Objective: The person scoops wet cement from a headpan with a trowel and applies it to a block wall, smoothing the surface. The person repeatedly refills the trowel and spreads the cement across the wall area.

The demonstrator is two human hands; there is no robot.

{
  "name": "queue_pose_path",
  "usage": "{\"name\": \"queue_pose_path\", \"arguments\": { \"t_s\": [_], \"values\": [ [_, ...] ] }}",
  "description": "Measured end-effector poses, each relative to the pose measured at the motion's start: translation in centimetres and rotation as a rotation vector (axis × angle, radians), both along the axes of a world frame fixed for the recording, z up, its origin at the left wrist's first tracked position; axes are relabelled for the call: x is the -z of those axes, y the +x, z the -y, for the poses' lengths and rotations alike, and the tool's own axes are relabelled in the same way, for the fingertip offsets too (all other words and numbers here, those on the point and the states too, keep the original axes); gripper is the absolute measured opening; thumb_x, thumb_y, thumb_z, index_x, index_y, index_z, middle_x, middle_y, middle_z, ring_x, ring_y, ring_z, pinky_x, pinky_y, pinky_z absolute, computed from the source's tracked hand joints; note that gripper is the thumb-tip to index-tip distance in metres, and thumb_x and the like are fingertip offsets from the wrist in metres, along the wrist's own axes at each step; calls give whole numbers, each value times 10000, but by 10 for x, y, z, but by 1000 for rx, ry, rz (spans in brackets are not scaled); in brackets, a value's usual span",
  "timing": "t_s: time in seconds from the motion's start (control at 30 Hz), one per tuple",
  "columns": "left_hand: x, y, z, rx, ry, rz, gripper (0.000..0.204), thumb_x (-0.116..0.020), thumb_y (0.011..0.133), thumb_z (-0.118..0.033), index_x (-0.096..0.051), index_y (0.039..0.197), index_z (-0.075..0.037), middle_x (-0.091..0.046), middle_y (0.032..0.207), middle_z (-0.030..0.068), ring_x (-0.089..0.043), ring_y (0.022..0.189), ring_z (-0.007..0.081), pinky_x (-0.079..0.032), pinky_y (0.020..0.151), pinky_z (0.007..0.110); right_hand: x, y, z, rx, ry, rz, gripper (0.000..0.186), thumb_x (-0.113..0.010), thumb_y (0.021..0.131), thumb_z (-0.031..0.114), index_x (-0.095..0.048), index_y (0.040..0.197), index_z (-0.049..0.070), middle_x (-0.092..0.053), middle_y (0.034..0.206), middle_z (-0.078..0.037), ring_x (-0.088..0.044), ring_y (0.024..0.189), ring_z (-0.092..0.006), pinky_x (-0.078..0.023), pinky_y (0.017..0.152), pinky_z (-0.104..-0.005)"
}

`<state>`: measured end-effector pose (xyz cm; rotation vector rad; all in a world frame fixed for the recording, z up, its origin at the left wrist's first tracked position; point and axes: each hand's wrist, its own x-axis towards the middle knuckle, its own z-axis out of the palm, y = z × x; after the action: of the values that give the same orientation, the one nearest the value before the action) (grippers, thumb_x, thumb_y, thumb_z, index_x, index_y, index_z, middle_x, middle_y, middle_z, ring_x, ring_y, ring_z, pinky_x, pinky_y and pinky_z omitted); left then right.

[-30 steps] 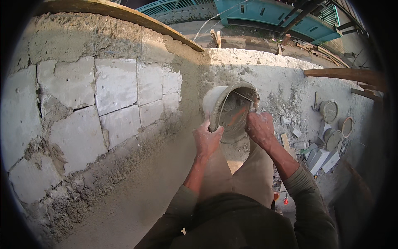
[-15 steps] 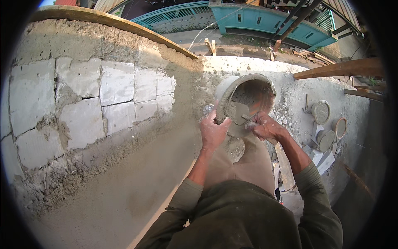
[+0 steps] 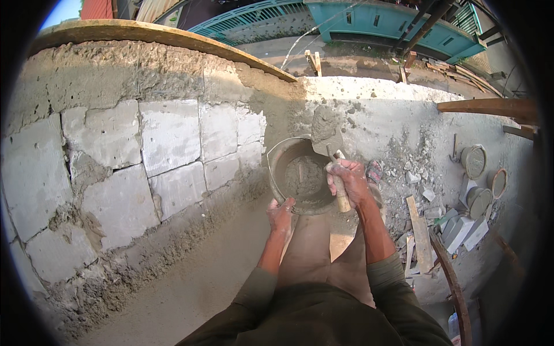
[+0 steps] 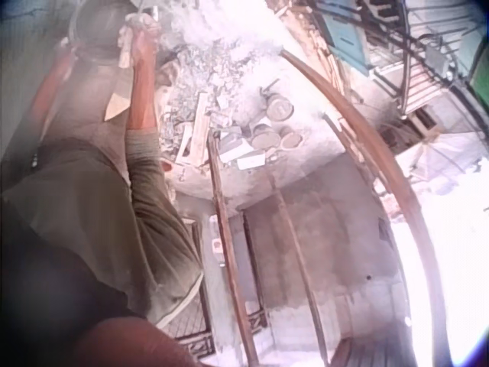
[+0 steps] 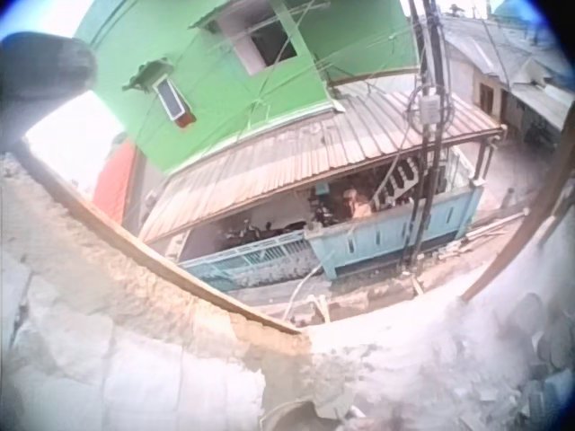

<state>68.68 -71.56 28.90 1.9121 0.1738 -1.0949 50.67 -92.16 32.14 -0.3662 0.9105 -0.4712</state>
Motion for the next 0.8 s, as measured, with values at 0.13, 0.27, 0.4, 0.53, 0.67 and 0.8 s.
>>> {"name": "queue_pose_path", "arguments": {
  "t_s": [0.13,0.27,0.4,0.53,0.67,0.8],
  "values": [
    [20,53,-53,65,38,27,227,-760,960,-88,-744,1183,-49,-741,1035,25,-677,848,139,-592,809,351,78,60,36,154,-225,-387,182,-717,984,119,-736,927,-52,-695,743,-89,-636,554,-162,-492,520,-303],
    [8,83,-81,81,166,26,125,-773,943,-55,-780,1066,-38,-734,921,-15,-651,784,86,-537,691,291,157,170,61,362,-386,-947,322,-761,933,215,-734,956,-105,-741,805,-192,-723,699,-307,-562,663,-418],
    [49,77,-120,91,198,-16,99,-769,948,-20,-771,1046,-33,-723,916,-22,-636,781,65,-493,668,262,218,297,106,226,-652,-986,314,-779,894,253,-729,925,-55,-726,839,-270,-738,795,-377,-554,766,-473],
    [44,95,-141,-12,227,-35,134,-779,953,-19,-752,1084,-18,-719,949,-21,-631,794,66,-489,684,253,126,347,75,335,-627,-521,249,-767,926,201,-678,866,-24,-662,743,-194,-628,660,-262,-511,674,-418],
    [36,103,-145,-103,220,-96,180,-771,956,-20,-739,1133,-24,-720,994,-18,-615,797,62,-479,681,259,170,333,60,113,-587,-707,243,-768,930,201,-696,899,-29,-662,756,-199,-625,666,-279,-504,676,-424],
    [48,103,-135,32,255,-67,167,-775,950,-40,-733,1111,-32,-709,941,-27,-593,772,52,-467,666,261,322,346,96,-83,-606,-819,292,-740,916,198,-676,816,-68,-663,683,-138,-625,580,-206,-516,570,-395]
  ]
}}
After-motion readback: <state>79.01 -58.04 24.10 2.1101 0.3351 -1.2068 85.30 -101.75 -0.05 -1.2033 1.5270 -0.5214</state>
